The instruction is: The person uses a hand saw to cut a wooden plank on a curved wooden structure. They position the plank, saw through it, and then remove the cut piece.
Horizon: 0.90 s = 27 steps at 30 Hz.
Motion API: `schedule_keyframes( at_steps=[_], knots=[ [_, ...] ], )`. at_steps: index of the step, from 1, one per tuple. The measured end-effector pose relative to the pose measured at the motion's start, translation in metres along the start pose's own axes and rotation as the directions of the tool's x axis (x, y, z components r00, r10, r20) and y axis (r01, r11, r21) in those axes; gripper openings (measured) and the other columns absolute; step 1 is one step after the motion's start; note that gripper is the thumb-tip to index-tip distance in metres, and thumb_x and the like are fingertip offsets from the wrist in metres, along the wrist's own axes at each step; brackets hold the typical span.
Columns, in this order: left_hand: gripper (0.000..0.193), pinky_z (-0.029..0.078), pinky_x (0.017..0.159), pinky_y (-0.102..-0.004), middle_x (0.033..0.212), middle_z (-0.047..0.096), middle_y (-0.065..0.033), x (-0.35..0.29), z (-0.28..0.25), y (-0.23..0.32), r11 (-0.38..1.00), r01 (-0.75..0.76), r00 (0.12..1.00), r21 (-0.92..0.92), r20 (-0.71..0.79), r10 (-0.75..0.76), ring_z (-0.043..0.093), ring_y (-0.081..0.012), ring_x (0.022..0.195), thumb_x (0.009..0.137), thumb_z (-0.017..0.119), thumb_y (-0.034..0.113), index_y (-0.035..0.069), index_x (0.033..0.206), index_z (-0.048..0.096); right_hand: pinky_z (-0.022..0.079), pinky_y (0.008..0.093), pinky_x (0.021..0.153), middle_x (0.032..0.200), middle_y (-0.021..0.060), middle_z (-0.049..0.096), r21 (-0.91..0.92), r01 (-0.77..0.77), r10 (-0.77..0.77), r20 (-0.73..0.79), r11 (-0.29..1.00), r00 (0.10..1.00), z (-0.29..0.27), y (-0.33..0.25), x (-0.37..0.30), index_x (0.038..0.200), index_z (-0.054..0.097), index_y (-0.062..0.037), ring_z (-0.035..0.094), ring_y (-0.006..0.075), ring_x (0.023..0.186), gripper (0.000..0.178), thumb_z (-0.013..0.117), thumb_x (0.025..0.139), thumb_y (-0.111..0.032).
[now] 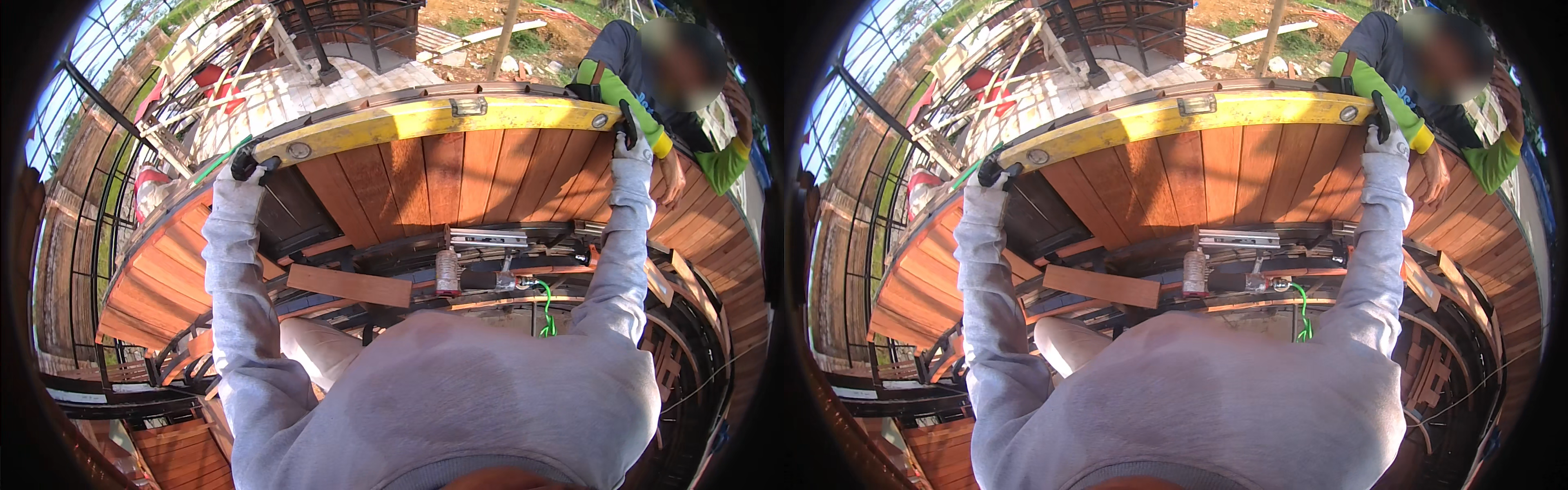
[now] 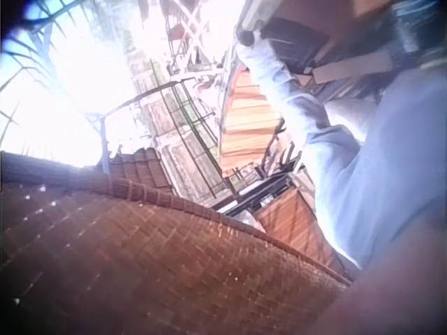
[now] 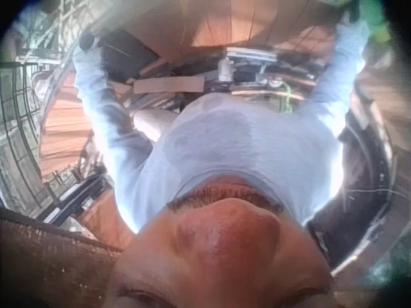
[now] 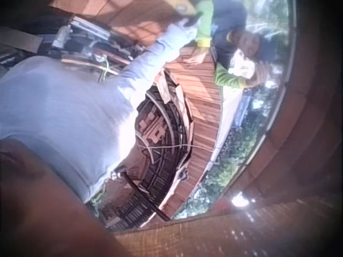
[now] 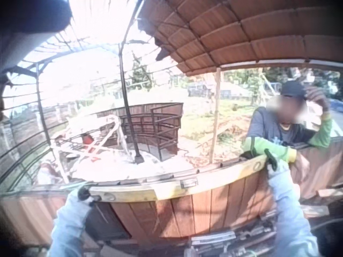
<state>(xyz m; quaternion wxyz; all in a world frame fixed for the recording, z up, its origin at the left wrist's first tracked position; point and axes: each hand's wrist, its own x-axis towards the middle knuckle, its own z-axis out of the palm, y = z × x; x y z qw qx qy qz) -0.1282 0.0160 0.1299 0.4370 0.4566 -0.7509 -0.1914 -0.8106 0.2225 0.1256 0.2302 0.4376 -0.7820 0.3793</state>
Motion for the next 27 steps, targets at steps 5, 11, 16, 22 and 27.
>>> schedule_keyframes(
  at_steps=[5,11,16,22,27],
  knots=[
    [0.039,0.055,0.097,-0.0287,0.119,0.072,-0.0067,0.004,0.014,0.026,0.998,-0.005,1.000,0.058,-0.002,0.005,0.067,-0.0131,0.110,0.089,0.069,-0.009,-0.001,0.127,0.066,0.054,0.0457,0.085,0.109,0.0222,0.072,-0.019,-0.004,0.003,-0.064,1.000,0.998,0.000,-0.001,-0.003,0.140,0.061,-0.0169,0.071,0.0382,0.099,0.044,0.062,0.096,-0.020],
    [0.036,0.055,0.088,-0.0328,0.104,0.076,-0.0118,-0.006,0.014,0.045,0.918,-0.003,0.999,0.397,-0.033,0.018,0.071,-0.0207,0.094,0.087,0.078,0.009,0.004,0.121,0.070,0.055,0.0458,0.075,0.102,0.0205,0.073,0.028,0.052,-0.050,-0.068,0.998,0.996,0.017,0.029,0.012,0.147,0.056,-0.0231,0.073,0.0338,0.086,0.051,0.059,0.097,-0.019],
    [0.036,0.055,0.088,-0.0359,0.103,0.075,-0.0149,-0.006,0.019,0.056,0.912,0.018,1.000,0.409,-0.026,-0.008,0.070,-0.0262,0.095,0.087,0.079,0.013,0.006,0.121,0.071,0.052,0.0389,0.091,0.128,0.0191,0.068,0.085,0.129,-0.125,-0.059,0.988,0.990,0.014,0.035,0.009,0.151,0.053,-0.0171,0.067,0.0321,0.110,0.056,0.057,0.095,-0.008],
    [0.039,0.054,0.095,-0.0310,0.115,0.075,-0.0070,-0.001,0.026,0.031,0.992,-0.109,0.994,0.056,-0.016,0.110,0.069,-0.0146,0.107,0.090,0.071,-0.003,0.005,0.128,0.068,0.043,0.0431,0.111,0.148,0.0188,0.054,0.083,0.261,-0.253,-0.099,0.962,0.963,0.006,0.011,-0.012,0.159,0.036,-0.0102,0.055,0.0366,0.131,0.076,0.067,0.090,-0.009],
    [0.037,0.053,0.092,-0.0283,0.109,0.075,-0.0056,-0.005,0.020,0.027,0.997,-0.064,0.998,0.042,-0.021,0.065,0.068,-0.0119,0.102,0.089,0.078,0.003,0.002,0.125,0.069,0.042,0.0443,0.112,0.151,0.0189,0.051,0.036,0.207,-0.204,-0.070,0.978,0.977,0.007,0.003,-0.016,0.160,0.034,-0.0104,0.054,0.0379,0.133,0.083,0.071,0.086,-0.007]
  ],
)
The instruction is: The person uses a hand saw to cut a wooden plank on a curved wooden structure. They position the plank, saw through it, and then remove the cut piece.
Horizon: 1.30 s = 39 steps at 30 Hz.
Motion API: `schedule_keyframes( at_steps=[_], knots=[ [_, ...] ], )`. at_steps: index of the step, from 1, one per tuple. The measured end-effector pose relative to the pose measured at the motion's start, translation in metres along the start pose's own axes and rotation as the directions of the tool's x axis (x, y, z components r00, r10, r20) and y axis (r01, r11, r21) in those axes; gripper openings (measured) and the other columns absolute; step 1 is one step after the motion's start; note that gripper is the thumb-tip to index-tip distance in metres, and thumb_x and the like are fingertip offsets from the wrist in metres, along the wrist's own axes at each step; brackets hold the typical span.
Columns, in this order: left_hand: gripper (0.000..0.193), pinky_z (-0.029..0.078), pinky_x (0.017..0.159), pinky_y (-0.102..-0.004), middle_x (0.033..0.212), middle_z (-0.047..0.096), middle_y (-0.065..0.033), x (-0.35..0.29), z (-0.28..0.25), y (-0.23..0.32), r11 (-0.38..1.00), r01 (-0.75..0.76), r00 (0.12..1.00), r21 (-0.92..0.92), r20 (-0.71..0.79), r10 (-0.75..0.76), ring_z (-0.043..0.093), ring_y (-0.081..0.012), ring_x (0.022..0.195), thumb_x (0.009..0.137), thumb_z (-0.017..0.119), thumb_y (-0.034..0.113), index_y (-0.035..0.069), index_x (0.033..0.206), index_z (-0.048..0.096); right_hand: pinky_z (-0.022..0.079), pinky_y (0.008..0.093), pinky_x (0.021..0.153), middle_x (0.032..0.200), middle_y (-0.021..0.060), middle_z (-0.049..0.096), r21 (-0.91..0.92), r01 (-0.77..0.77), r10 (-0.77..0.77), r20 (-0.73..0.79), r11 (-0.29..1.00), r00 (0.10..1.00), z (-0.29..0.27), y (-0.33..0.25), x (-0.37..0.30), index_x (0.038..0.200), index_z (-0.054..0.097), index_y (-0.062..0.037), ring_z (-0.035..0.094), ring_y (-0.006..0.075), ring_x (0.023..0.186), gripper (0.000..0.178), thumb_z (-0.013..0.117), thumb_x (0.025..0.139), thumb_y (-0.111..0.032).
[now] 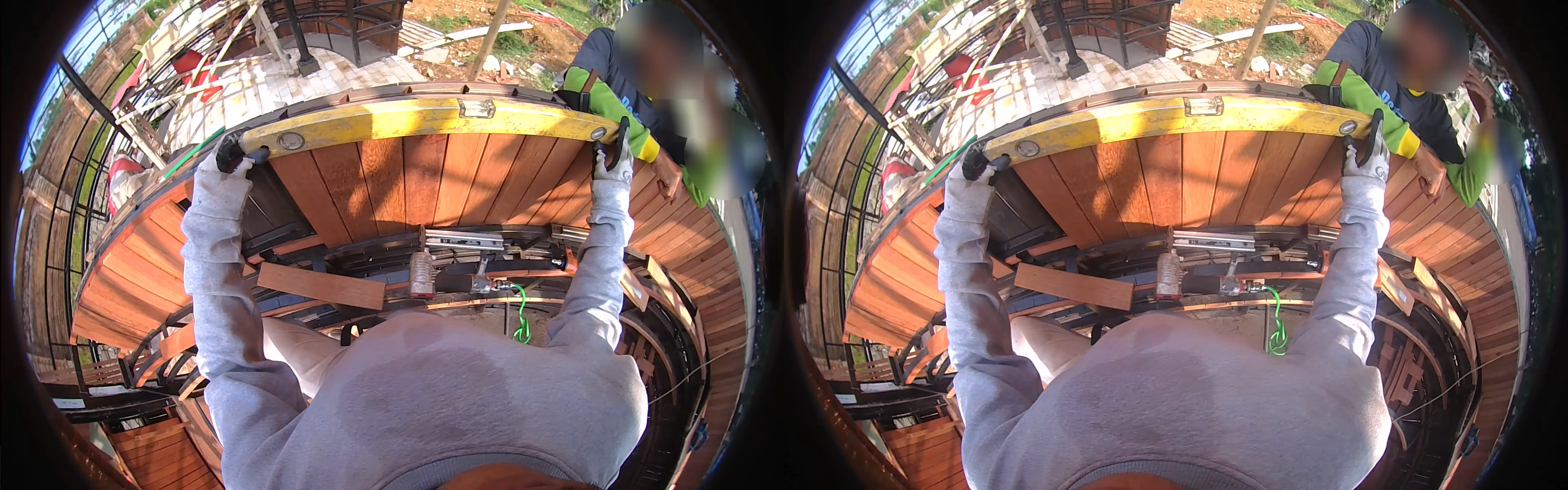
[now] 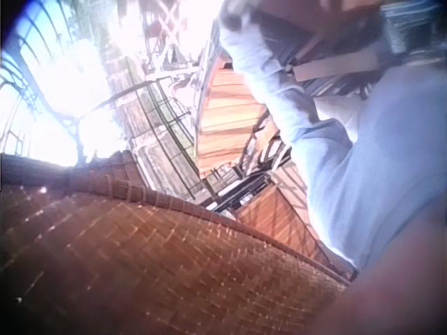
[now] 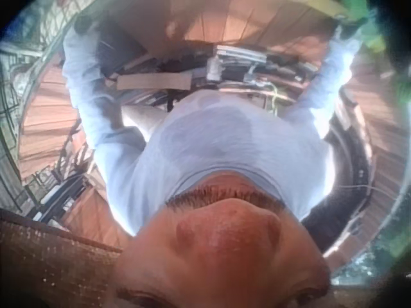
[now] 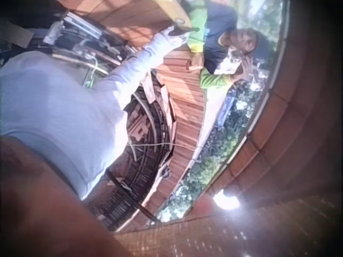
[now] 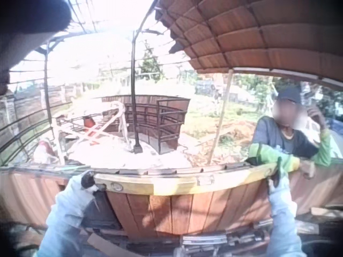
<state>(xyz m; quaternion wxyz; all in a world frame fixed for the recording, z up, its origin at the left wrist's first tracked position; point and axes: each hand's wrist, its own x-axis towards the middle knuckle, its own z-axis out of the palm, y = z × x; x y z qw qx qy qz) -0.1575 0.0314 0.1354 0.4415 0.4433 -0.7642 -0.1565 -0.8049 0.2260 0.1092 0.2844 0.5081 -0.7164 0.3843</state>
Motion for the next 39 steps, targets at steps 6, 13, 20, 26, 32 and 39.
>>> schedule_keyframes(
  at_steps=[6,13,20,26,32,39],
  knots=[
    [0.033,0.053,0.087,-0.0288,0.104,0.075,-0.0058,0.002,0.005,0.044,0.997,0.077,0.996,0.031,0.038,-0.079,0.067,-0.0115,0.096,0.091,0.073,0.000,0.001,0.124,0.068,0.042,0.0433,0.113,0.148,0.0194,0.055,0.058,0.011,-0.009,-0.031,0.998,0.999,-0.003,0.007,0.002,0.158,0.039,-0.0102,0.054,0.0375,0.134,0.081,0.071,0.084,-0.006],
    [0.036,0.052,0.085,-0.0252,0.107,0.073,-0.0018,0.004,0.006,0.004,0.907,0.131,0.991,-0.400,0.071,-0.112,0.065,-0.0102,0.097,0.090,0.073,-0.003,0.005,0.125,0.067,0.043,0.0422,0.113,0.145,0.0199,0.057,0.040,0.051,-0.048,-0.057,0.998,0.997,0.002,0.015,0.006,0.157,0.040,-0.0083,0.056,0.0348,0.133,0.079,0.074,0.086,-0.011],
    [0.033,0.051,0.089,-0.0256,0.111,0.073,-0.0033,0.001,0.002,0.006,0.926,0.157,0.986,-0.343,0.107,-0.128,0.064,-0.0085,0.101,0.093,0.070,-0.002,0.003,0.125,0.067,0.044,0.0426,0.111,0.144,0.0203,0.058,0.078,0.013,-0.011,-0.030,0.997,0.999,-0.001,0.009,0.004,0.157,0.041,-0.0082,0.056,0.0364,0.132,0.079,0.074,0.085,-0.009],
    [0.033,0.053,0.089,-0.0270,0.113,0.072,-0.0052,0.002,0.003,0.003,0.928,0.123,0.991,-0.351,0.099,-0.093,0.066,-0.0110,0.103,0.093,0.070,-0.003,0.002,0.125,0.065,0.043,0.0422,0.112,0.145,0.0193,0.057,0.097,0.045,-0.040,-0.057,0.994,0.998,-0.002,0.009,0.004,0.157,0.040,-0.0084,0.056,0.0363,0.132,0.078,0.073,0.086,-0.007],
    [0.037,0.053,0.091,-0.0280,0.115,0.072,-0.0060,0.000,0.004,0.011,0.926,0.156,0.987,-0.343,0.080,-0.136,0.066,-0.0122,0.105,0.091,0.071,-0.004,0.001,0.127,0.064,0.043,0.0435,0.112,0.142,0.0216,0.059,0.073,0.032,-0.028,-0.044,0.997,0.999,-0.007,0.001,0.004,0.158,0.039,-0.0101,0.056,0.0380,0.130,0.079,0.073,0.086,-0.007],
    [0.041,0.052,0.096,-0.0301,0.119,0.070,-0.0063,0.000,0.001,-0.001,0.933,0.145,0.987,-0.329,0.112,-0.114,0.066,-0.0146,0.111,0.091,0.072,-0.005,0.002,0.130,0.063,0.043,0.0435,0.111,0.139,0.0224,0.060,0.071,-0.010,0.011,-0.018,0.997,1.000,-0.010,-0.005,0.004,0.158,0.039,-0.0105,0.057,0.0389,0.128,0.082,0.073,0.084,-0.005]
  ],
)
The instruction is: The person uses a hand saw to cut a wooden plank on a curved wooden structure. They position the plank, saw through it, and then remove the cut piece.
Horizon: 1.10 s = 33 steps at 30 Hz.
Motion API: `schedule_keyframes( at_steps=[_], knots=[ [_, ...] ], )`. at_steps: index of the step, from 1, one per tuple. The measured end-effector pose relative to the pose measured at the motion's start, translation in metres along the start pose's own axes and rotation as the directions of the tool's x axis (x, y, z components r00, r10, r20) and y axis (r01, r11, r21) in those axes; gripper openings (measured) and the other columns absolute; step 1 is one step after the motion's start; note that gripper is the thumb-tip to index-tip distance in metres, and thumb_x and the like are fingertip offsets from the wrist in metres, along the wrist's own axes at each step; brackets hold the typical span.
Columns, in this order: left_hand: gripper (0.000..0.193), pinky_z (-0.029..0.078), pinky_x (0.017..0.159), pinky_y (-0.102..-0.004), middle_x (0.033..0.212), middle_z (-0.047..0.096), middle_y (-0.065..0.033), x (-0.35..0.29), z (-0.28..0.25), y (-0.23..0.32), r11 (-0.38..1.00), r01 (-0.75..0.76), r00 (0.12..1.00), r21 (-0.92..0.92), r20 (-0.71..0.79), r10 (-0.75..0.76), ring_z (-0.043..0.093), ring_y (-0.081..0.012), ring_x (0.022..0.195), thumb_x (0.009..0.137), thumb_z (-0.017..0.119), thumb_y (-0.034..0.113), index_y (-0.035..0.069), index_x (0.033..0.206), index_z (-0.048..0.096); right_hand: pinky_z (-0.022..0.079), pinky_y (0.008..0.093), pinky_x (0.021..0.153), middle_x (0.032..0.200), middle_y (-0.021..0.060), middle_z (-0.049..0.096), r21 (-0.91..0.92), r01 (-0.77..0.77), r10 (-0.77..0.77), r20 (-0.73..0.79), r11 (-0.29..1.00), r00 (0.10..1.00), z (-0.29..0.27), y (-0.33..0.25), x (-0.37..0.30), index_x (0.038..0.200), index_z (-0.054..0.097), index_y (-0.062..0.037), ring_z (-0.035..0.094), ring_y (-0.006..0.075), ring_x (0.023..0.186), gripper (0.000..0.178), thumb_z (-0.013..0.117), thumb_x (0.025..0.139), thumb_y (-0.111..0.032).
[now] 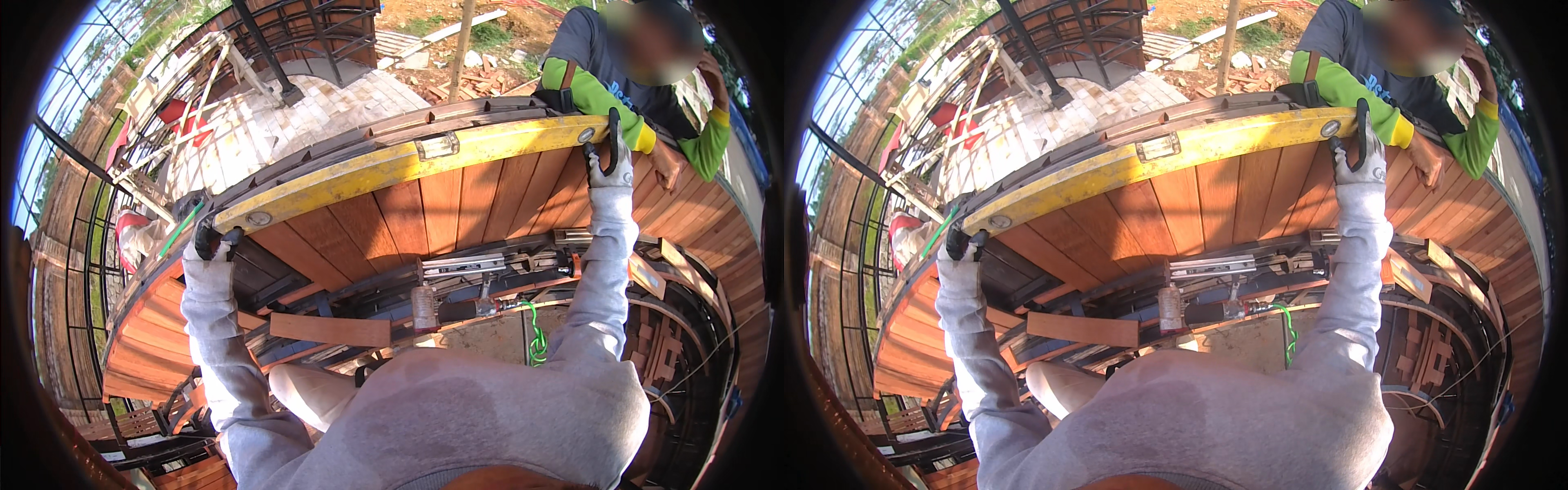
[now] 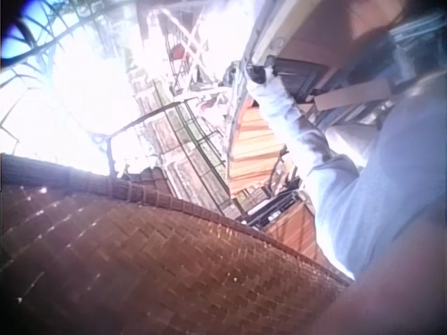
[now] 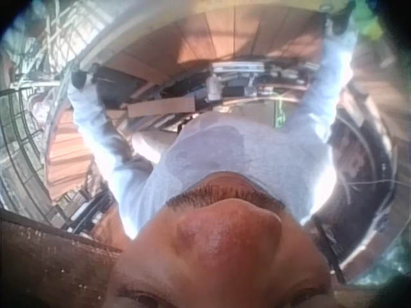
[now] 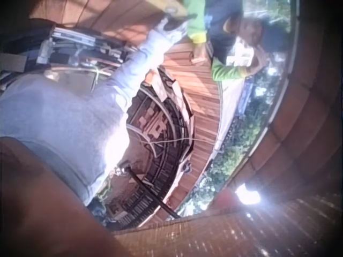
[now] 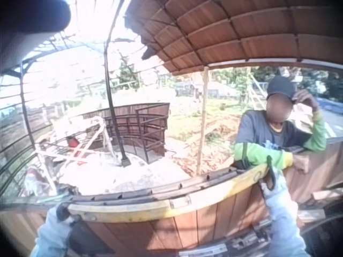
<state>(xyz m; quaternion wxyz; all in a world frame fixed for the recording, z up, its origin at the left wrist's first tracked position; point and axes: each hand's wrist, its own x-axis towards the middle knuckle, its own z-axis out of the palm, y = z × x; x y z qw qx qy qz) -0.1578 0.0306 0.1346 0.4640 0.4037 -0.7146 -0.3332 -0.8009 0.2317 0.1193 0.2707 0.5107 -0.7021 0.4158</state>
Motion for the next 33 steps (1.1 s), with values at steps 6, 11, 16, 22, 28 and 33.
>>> schedule_keyframes(
  at_steps=[6,11,16,22,28,33],
  knots=[
    [0.041,0.051,0.101,-0.0325,0.123,0.068,-0.0088,0.001,-0.001,-0.003,0.995,-0.013,1.000,-0.098,0.024,0.016,0.064,-0.0169,0.115,0.091,0.069,-0.008,0.000,0.130,0.061,0.044,0.0441,0.110,0.138,0.0228,0.060,0.000,0.001,-0.001,-0.002,1.000,1.000,0.001,0.001,0.001,0.158,0.038,-0.0106,0.057,0.0394,0.128,0.081,0.074,0.086,-0.009],
    [0.042,0.050,0.102,-0.0335,0.124,0.068,-0.0094,0.001,-0.004,-0.006,0.999,-0.017,0.999,-0.027,0.037,0.018,0.064,-0.0179,0.116,0.090,0.069,-0.008,0.000,0.130,0.061,0.043,0.0415,0.110,0.146,0.0194,0.056,0.030,-0.014,0.014,0.015,0.999,1.000,-0.001,-0.004,0.000,0.159,0.038,-0.0113,0.056,0.0361,0.130,0.075,0.070,0.091,-0.009],
    [0.041,0.051,0.102,-0.0335,0.122,0.068,-0.0091,0.001,-0.001,-0.002,0.999,-0.032,0.999,-0.001,0.025,0.032,0.065,-0.0179,0.115,0.090,0.070,-0.007,0.000,0.129,0.062,0.041,0.0417,0.112,0.149,0.0190,0.053,0.011,-0.018,0.018,0.019,1.000,1.000,-0.004,-0.010,0.000,0.158,0.039,-0.0100,0.054,0.0363,0.132,0.073,0.068,0.092,-0.007],
    [0.042,0.051,0.101,-0.0337,0.122,0.068,-0.0095,-0.001,0.001,0.007,0.997,0.019,1.000,0.076,0.010,-0.020,0.065,-0.0182,0.114,0.089,0.071,-0.007,0.000,0.130,0.062,0.040,0.0413,0.113,0.150,0.0188,0.052,0.002,-0.001,0.001,0.024,1.000,1.000,-0.003,-0.007,0.000,0.158,0.038,-0.0082,0.054,0.0370,0.133,0.072,0.068,0.092,-0.007],
    [0.044,0.051,0.103,-0.0340,0.125,0.067,-0.0096,0.002,-0.009,-0.016,0.997,-0.002,0.999,-0.074,0.043,0.006,0.064,-0.0180,0.116,0.089,0.072,-0.007,0.000,0.131,0.060,0.040,0.0417,0.113,0.151,0.0191,0.052,-0.035,-0.003,0.004,0.024,0.999,1.000,-0.001,-0.002,0.000,0.158,0.037,-0.0084,0.052,0.0374,0.135,0.073,0.069,0.093,-0.008],
    [0.044,0.051,0.102,-0.0338,0.124,0.067,-0.0091,0.002,-0.006,-0.010,0.999,0.018,0.999,-0.052,0.035,-0.016,0.064,-0.0179,0.115,0.089,0.072,-0.006,0.000,0.131,0.060,0.041,0.0426,0.113,0.150,0.0195,0.052,0.014,-0.025,0.024,0.030,1.000,0.999,-0.003,-0.010,0.001,0.159,0.037,-0.0115,0.052,0.0371,0.135,0.073,0.069,0.093,-0.009]
  ],
)
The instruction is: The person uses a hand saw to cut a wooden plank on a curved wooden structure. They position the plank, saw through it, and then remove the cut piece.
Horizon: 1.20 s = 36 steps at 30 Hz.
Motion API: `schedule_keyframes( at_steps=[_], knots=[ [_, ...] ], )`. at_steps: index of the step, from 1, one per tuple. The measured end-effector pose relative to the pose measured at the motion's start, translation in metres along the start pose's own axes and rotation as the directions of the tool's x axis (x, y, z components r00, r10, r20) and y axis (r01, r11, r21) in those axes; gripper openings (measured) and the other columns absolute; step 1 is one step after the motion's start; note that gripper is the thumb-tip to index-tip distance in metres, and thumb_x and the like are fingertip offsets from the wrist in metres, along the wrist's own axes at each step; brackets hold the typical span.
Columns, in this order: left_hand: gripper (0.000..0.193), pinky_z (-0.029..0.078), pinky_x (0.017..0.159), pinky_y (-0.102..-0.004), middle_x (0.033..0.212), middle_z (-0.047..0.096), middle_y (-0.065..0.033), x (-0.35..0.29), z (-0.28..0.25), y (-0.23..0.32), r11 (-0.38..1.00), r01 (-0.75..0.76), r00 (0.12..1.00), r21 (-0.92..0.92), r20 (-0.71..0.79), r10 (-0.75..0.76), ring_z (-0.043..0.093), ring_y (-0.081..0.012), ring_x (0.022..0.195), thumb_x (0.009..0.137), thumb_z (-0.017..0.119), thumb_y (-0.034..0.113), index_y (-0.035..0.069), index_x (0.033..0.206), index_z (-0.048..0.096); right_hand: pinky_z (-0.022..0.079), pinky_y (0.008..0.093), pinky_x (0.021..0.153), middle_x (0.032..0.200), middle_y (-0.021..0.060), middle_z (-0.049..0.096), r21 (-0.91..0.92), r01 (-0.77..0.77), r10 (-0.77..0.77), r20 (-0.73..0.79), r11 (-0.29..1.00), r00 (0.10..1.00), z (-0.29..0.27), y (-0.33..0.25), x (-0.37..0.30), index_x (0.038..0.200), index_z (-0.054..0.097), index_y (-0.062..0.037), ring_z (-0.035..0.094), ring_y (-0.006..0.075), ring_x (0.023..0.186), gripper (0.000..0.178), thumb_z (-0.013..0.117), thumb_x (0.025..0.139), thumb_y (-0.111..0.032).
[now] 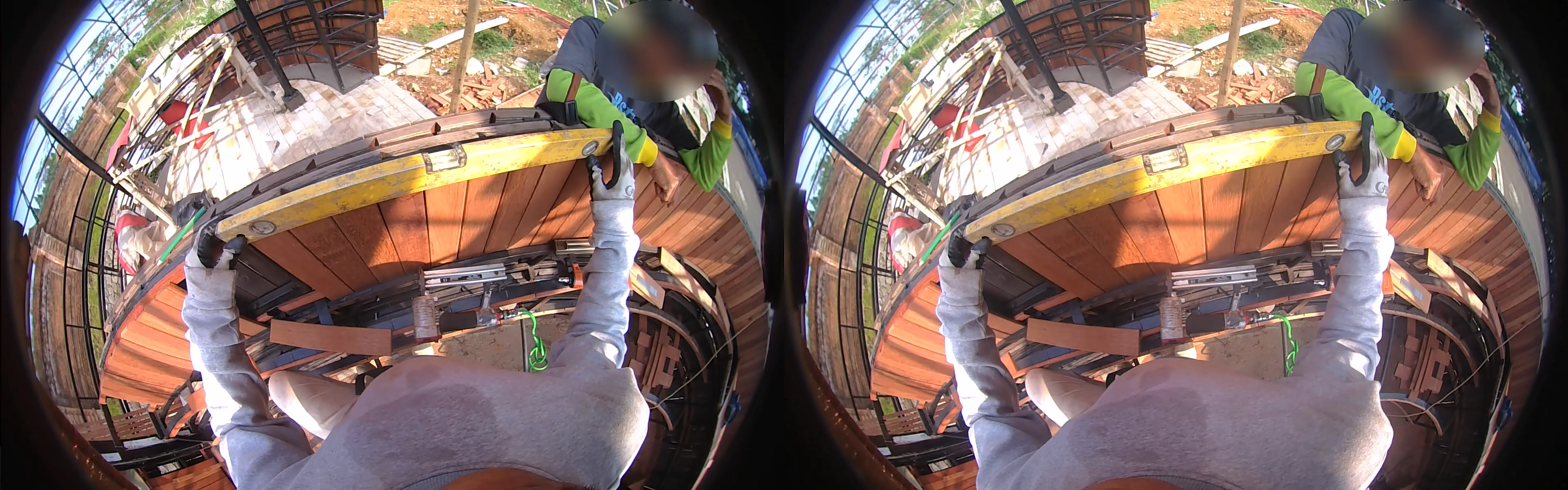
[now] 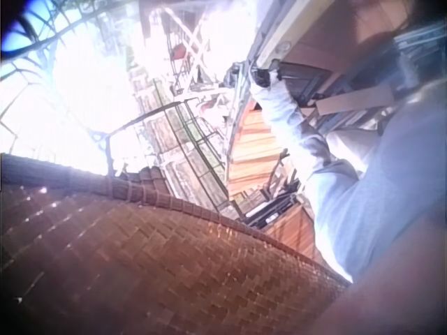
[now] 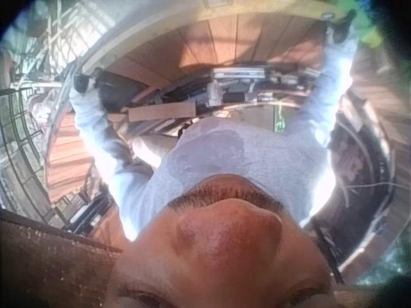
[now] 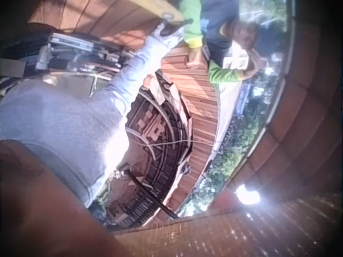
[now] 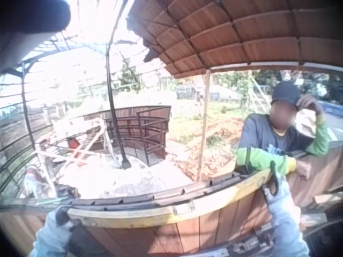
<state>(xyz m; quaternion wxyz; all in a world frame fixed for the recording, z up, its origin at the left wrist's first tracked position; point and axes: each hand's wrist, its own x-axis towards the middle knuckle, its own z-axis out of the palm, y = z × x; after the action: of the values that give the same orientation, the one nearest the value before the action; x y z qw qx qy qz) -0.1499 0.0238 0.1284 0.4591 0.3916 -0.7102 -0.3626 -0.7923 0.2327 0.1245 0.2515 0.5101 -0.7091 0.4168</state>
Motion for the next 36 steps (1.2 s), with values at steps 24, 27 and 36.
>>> schedule_keyframes(
  at_steps=[24,27,36],
  knots=[
    [0.039,0.052,0.092,-0.0303,0.113,0.072,-0.0070,-0.007,0.010,0.021,0.975,-0.082,0.995,0.205,-0.035,0.091,0.066,-0.0147,0.102,0.092,0.076,0.005,0.000,0.128,0.064,0.042,0.0433,0.112,0.147,0.0222,0.054,-0.022,0.040,-0.041,-0.015,0.999,0.999,0.000,-0.003,0.000,0.157,0.039,-0.0063,0.055,0.0375,0.132,0.078,0.072,0.087,-0.004],
    [0.034,0.053,0.084,-0.0272,0.109,0.072,-0.0037,-0.005,0.011,0.029,0.966,-0.024,0.998,0.258,-0.047,0.037,0.066,-0.0112,0.096,0.090,0.075,0.003,0.001,0.124,0.067,0.041,0.0426,0.113,0.148,0.0227,0.054,-0.008,0.044,-0.044,0.004,0.999,0.999,-0.001,0.003,0.001,0.157,0.039,-0.0033,0.055,0.0376,0.134,0.077,0.072,0.087,-0.005],
    [0.036,0.054,0.095,-0.0301,0.111,0.074,-0.0055,-0.006,0.023,0.038,0.994,-0.019,0.995,0.109,-0.098,0.030,0.068,-0.0132,0.104,0.086,0.072,-0.009,0.002,0.121,0.067,0.045,0.0384,0.111,0.141,0.0154,0.058,0.303,0.026,-0.044,0.052,0.953,0.998,0.014,0.082,0.021,0.146,0.050,-0.0036,0.057,0.0282,0.130,0.073,0.079,0.079,0.002]
  ],
)
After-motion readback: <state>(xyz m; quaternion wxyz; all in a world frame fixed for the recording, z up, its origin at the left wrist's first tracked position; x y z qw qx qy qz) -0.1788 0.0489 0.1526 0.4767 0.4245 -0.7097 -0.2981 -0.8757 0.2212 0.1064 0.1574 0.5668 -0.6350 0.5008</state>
